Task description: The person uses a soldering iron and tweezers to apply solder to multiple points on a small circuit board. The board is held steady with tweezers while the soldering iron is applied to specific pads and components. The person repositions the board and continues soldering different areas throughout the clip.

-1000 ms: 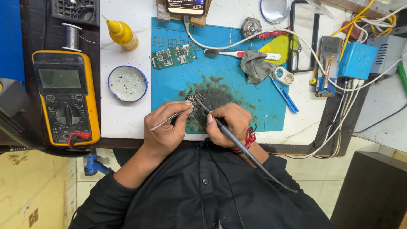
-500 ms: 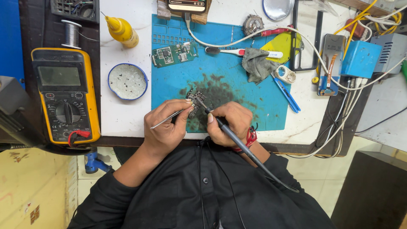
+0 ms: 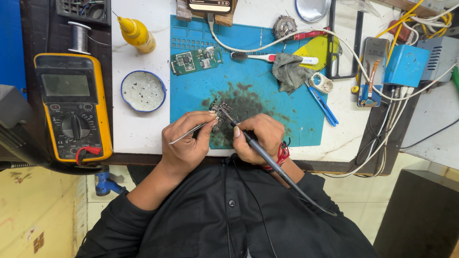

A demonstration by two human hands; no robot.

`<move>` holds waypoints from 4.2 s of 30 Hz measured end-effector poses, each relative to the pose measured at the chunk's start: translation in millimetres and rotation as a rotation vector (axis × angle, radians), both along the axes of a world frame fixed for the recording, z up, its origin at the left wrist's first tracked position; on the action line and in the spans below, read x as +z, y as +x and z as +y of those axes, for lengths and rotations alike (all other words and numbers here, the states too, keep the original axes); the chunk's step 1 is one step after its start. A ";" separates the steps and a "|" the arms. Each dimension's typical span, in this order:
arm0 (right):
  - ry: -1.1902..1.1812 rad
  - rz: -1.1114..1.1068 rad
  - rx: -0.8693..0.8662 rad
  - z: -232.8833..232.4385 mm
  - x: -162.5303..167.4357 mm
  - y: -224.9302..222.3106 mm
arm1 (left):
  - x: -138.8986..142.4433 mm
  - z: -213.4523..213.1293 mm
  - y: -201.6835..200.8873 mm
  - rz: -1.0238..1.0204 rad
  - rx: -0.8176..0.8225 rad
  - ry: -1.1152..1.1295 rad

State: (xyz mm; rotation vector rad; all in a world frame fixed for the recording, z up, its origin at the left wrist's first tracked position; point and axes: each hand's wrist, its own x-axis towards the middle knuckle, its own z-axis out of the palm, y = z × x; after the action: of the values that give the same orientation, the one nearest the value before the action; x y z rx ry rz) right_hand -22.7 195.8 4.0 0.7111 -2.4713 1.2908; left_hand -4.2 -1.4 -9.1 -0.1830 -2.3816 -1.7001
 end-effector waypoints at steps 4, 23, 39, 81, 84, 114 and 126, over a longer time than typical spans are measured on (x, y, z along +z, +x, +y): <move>-0.002 0.001 0.009 0.5 0.3 -0.2 | -0.8 0.5 -0.1 -0.002 -0.002 0.011; -0.002 0.001 0.003 0.1 1.2 1.1 | 1.1 0.4 0.6 0.001 0.004 0.004; -0.014 0.012 0.009 0.7 0.9 -0.9 | 1.8 1.4 -0.2 -0.008 0.009 0.000; -0.003 -0.006 -0.006 0.3 0.8 0.4 | -0.3 0.5 0.0 -0.004 -0.003 0.003; -0.007 0.002 -0.009 0.4 1.2 0.0 | 0.0 0.9 0.0 -0.011 -0.002 0.008; -0.007 0.014 -0.003 1.1 1.1 1.0 | 2.1 1.7 0.5 0.001 0.010 -0.005; -0.004 0.017 0.002 1.6 -1.1 0.5 | -0.9 1.7 0.5 0.000 0.003 0.000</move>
State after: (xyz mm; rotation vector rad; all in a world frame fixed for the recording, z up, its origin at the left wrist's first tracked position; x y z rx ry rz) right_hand -22.1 197.3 3.0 0.7202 -2.4544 1.2845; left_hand -3.8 0.3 -10.0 -0.1802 -2.3806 -1.6988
